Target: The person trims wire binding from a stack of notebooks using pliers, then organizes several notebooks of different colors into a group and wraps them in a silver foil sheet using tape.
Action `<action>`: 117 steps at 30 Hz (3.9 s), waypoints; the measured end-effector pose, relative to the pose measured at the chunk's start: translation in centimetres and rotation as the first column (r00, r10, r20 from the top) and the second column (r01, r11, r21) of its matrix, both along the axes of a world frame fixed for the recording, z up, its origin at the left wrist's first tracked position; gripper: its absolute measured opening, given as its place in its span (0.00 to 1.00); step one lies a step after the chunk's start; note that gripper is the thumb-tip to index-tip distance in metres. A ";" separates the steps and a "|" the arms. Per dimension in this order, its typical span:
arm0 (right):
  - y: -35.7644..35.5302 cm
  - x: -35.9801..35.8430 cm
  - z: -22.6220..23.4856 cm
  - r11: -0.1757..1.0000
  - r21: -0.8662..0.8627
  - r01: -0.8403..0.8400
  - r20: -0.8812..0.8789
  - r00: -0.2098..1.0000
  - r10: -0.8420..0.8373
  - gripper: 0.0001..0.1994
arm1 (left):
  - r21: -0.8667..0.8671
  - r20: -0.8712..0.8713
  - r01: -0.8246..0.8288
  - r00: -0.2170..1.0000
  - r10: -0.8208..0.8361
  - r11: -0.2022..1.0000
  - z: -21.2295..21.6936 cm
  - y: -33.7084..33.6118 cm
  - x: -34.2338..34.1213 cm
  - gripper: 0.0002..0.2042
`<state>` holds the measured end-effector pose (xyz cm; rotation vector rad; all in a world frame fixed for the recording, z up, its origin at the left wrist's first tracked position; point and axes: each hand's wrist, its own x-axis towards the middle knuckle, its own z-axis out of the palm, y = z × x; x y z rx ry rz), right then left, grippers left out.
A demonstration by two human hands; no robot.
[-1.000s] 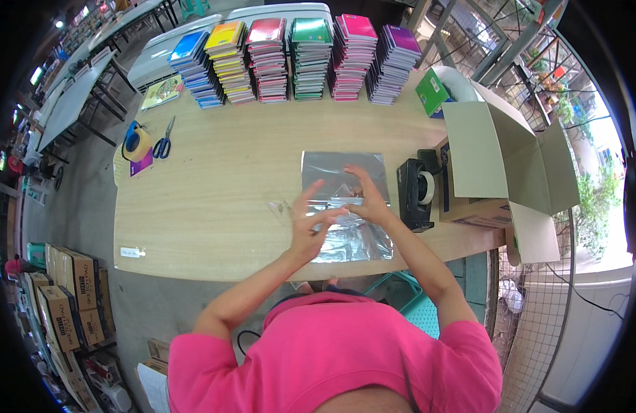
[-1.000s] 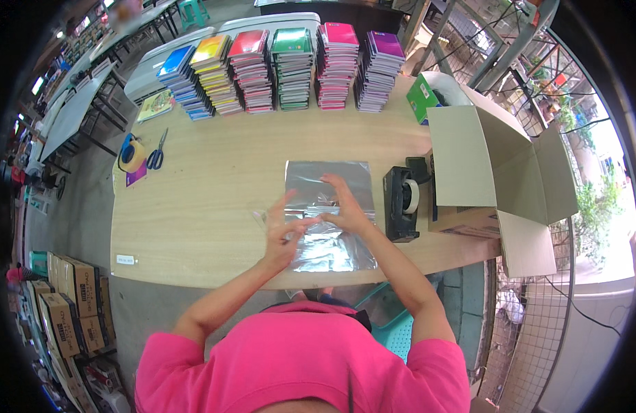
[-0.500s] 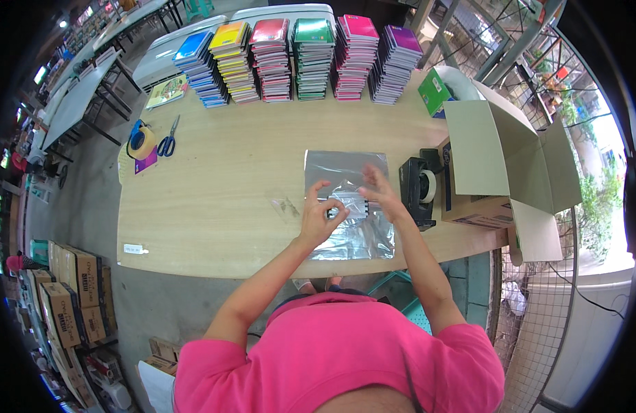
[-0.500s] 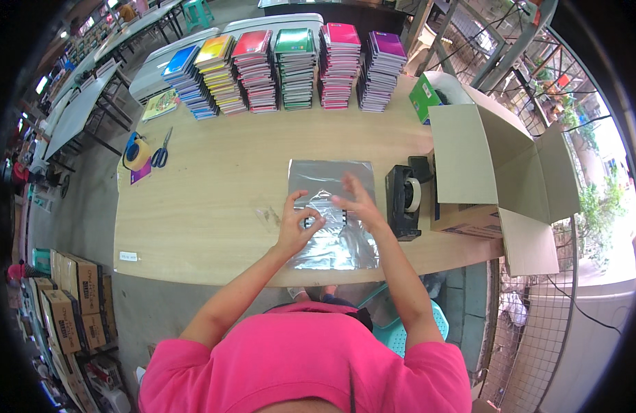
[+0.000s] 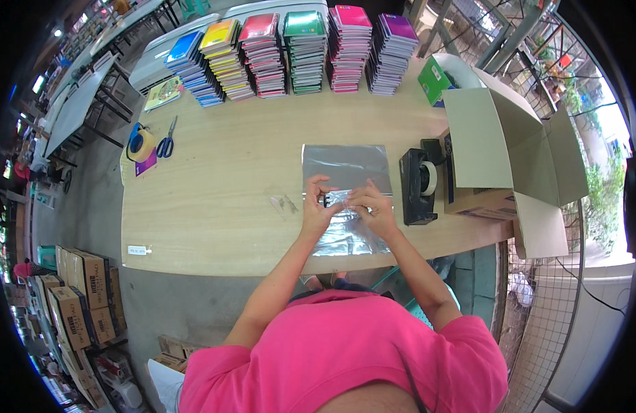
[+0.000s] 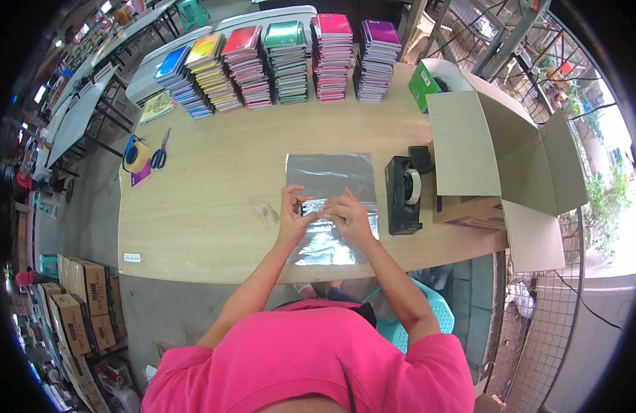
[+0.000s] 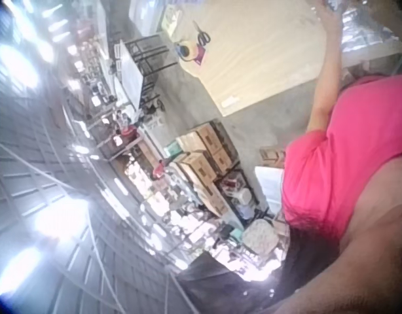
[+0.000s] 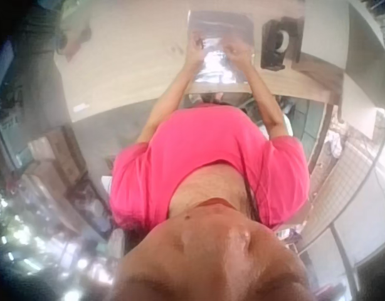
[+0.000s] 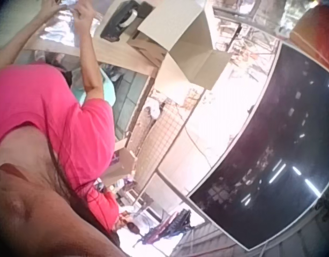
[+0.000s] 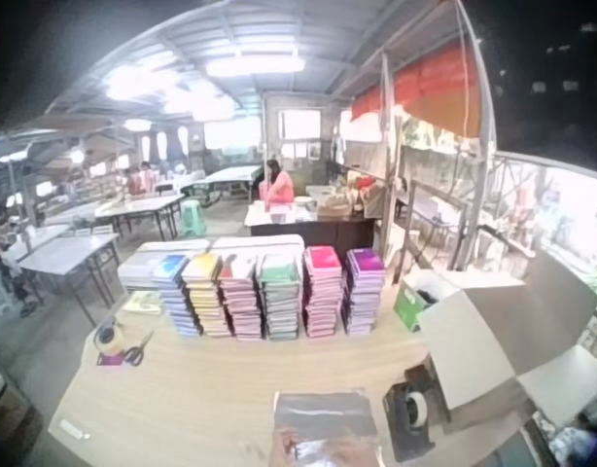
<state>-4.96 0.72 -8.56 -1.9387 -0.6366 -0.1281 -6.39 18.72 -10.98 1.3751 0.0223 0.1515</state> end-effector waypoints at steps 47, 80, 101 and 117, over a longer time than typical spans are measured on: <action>3.2 -6.3 -0.1 0.797 -0.057 0.602 -0.771 0.480 -0.418 0.22 | 0.233 0.181 0.040 0.980 -0.083 0.972 0.1 0.3 -1.0 0.18; 22.1 -2.3 2.4 0.933 0.238 -0.268 -0.792 0.502 0.346 0.35 | 0.216 -0.218 -0.590 0.748 0.627 0.778 -0.8 45.7 -8.6 0.29; 17.4 -1.4 3.1 0.944 -0.292 -0.154 -0.623 0.780 -0.066 0.22 | 0.887 0.420 -0.435 0.626 0.657 -0.152 2.4 57.5 7.0 0.23; 50.9 41.4 21.2 0.859 -0.420 0.293 0.104 0.956 -0.275 0.20 | 0.776 0.299 -0.487 0.844 0.446 0.401 16.5 47.9 37.9 0.16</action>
